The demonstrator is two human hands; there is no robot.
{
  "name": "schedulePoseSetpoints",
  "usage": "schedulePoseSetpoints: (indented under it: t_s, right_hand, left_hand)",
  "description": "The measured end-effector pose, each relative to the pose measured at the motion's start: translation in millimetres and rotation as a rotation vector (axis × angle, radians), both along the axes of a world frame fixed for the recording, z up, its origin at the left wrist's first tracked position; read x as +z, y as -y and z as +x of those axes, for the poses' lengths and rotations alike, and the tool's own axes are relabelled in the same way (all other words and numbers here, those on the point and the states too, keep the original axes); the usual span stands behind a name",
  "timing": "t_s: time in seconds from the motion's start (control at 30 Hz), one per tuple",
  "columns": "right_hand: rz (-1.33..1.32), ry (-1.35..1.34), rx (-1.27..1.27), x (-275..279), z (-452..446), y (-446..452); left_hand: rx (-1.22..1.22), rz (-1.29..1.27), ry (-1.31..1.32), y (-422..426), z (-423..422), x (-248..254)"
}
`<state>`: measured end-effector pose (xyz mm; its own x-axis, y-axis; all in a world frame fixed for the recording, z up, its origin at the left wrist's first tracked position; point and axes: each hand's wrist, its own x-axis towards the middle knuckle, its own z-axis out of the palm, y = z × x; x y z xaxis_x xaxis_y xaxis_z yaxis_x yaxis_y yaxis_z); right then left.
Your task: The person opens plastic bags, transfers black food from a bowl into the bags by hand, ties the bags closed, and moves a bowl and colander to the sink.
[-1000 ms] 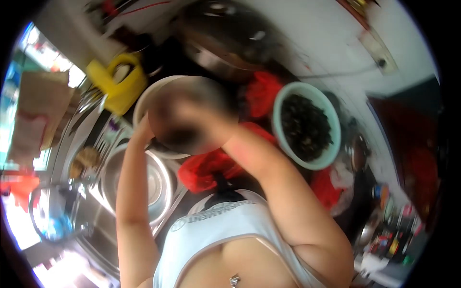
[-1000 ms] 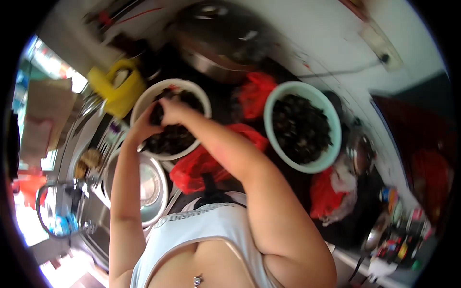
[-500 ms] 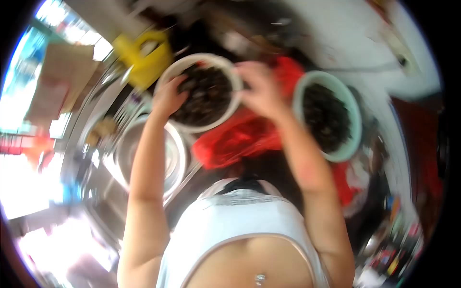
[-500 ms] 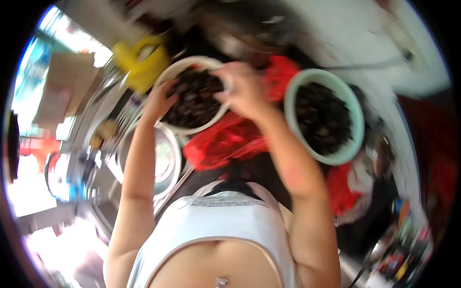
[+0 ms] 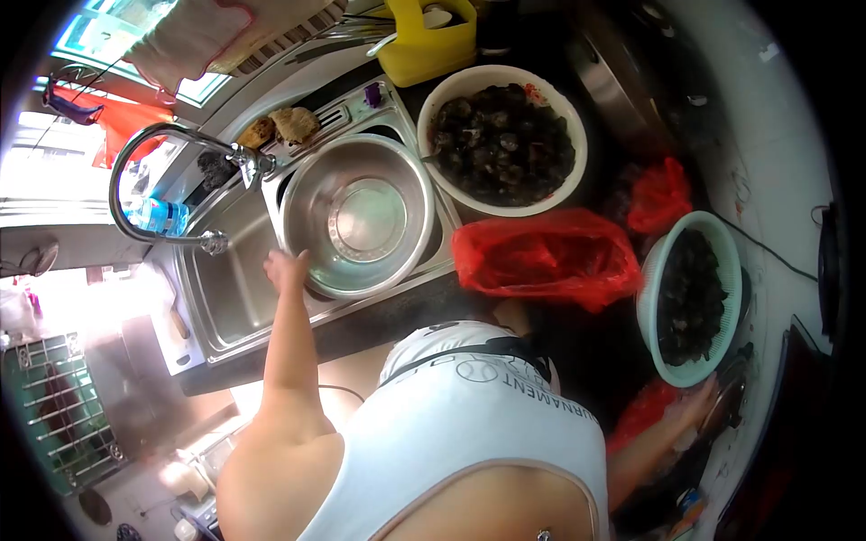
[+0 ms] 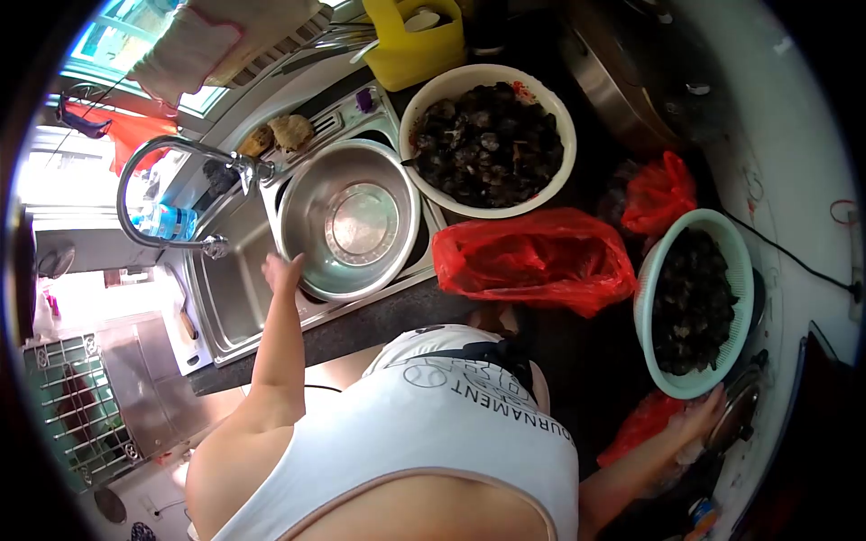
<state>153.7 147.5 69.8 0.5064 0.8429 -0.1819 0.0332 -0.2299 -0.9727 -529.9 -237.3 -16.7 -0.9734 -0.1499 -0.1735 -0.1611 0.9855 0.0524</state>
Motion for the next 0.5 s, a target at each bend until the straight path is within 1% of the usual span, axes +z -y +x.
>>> schedulePoseSetpoints:
  t_s: [0.03,0.07,0.1,0.13,0.17,0.2,0.23,0.27,0.3,0.33,0.4,0.43,0.47,0.5]
  right_hand:
    - [-0.022,-0.015,-0.112,-15.0,14.4,-10.5]
    - [-0.02,-0.015,-0.251,-15.3,37.5,-14.4]
    - [-0.049,-0.142,-0.257,-0.1,38.5,-21.9]
    - [0.08,-0.222,-0.268,27.3,4.0,-18.3]
    - [0.209,-0.305,-0.271,55.5,-31.9,-15.3]
    - [0.265,-0.447,-0.041,60.7,-26.3,-22.3]
    - [0.351,-0.594,0.174,70.6,-42.3,-26.0]
    - [0.382,-0.763,0.338,81.7,-64.5,-29.9]
    - [0.379,-0.806,0.31,95.2,-94.3,-27.0]
    - [0.368,-0.866,0.301,106.3,-114.9,-28.8]
    - [0.382,-0.531,0.107,102.6,-118.0,-33.0]
    - [0.372,-0.373,0.018,95.9,-117.4,-36.2]
    - [0.4,0.041,-0.045,77.8,-90.5,-43.7]
    - [0.467,0.327,-0.086,40.7,-46.4,-59.2]
  left_hand:
    - [0.065,0.056,0.081,16.3,-6.9,-13.4]
    - [0.001,-0.021,-0.086,35.3,-11.7,-39.6]
    - [-0.099,0.021,-0.08,42.9,-13.7,-30.2]
    - [-0.228,0.024,-0.242,57.4,-16.5,-48.4]
    - [-0.216,-0.016,-0.13,47.3,-20.1,-34.3]
    - [-0.205,-0.026,-0.167,23.9,-6.3,-10.0]
    - [-0.206,0.034,-0.185,28.7,-14.1,-25.9]
    - [-0.112,0.105,-0.018,10.8,-9.2,-15.8]
    - [-0.156,0.042,-0.023,9.9,-10.4,-16.5]
    - [-0.14,0.06,-0.043,12.3,-13.0,-20.5]
    - [-0.09,0.247,0.032,28.5,-37.2,-31.7]
    - [-0.034,0.619,0.058,58.5,-64.9,-67.9]
    - [0.116,0.891,0.084,53.9,-58.3,-60.0]
    - [0.187,1.144,0.086,61.4,-59.5,-55.8]
